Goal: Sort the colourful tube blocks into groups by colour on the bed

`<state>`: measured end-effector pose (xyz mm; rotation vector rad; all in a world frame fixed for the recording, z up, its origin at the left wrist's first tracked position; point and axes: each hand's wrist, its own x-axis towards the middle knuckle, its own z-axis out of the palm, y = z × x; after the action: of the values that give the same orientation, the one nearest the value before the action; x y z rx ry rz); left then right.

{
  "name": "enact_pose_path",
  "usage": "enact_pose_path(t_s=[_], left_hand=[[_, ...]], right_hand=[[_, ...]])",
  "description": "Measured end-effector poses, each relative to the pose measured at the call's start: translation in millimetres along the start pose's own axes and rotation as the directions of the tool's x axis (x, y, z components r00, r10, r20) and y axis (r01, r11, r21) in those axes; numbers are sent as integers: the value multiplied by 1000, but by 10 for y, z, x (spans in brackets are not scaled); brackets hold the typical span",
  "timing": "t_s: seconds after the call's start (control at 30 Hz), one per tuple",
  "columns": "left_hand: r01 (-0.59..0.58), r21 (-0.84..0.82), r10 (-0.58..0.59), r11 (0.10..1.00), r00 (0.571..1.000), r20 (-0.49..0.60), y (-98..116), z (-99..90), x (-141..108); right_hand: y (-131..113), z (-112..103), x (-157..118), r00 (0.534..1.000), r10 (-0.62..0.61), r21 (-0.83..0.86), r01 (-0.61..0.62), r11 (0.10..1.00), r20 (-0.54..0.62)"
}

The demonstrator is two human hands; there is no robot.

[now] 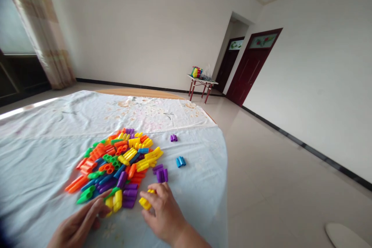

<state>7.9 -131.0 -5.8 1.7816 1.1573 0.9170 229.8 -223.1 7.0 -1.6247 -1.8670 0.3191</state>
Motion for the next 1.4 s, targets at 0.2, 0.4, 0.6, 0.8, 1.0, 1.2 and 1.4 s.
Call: enact_pose_path(t_s=[0.2,0.4,0.6,0.8,1.0,1.2,1.4], left_hand=[[13,-27,-13,1000,1000,-5,-211,15,3],[40,-27,-40,999,999,-3,-324,28,17],[48,-19,-48,999,999,-24,-198,15,20],[63,-14,-64,998,998,-15,-107,-7,26],[61,-17,-62,998,998,-18,-52,0,36],[64,-31,-64,997,998,-9,-18,-3,35],[62,-26,-62,998,998,-8,-51,-6,23]], right_hand=[[530,-510,-276,987,108,40,-104,994,-115],[986,-777,-519,970,236,46,-234,971,-64],[968,-792,-626,955,297,17,-297,955,16],[903,-763,-571,907,413,38,-411,911,-80],[864,-765,-506,959,284,93,-282,955,-3],[836,-700,-457,967,252,108,-254,961,26],[806,-660,-422,967,252,111,-253,961,23]])
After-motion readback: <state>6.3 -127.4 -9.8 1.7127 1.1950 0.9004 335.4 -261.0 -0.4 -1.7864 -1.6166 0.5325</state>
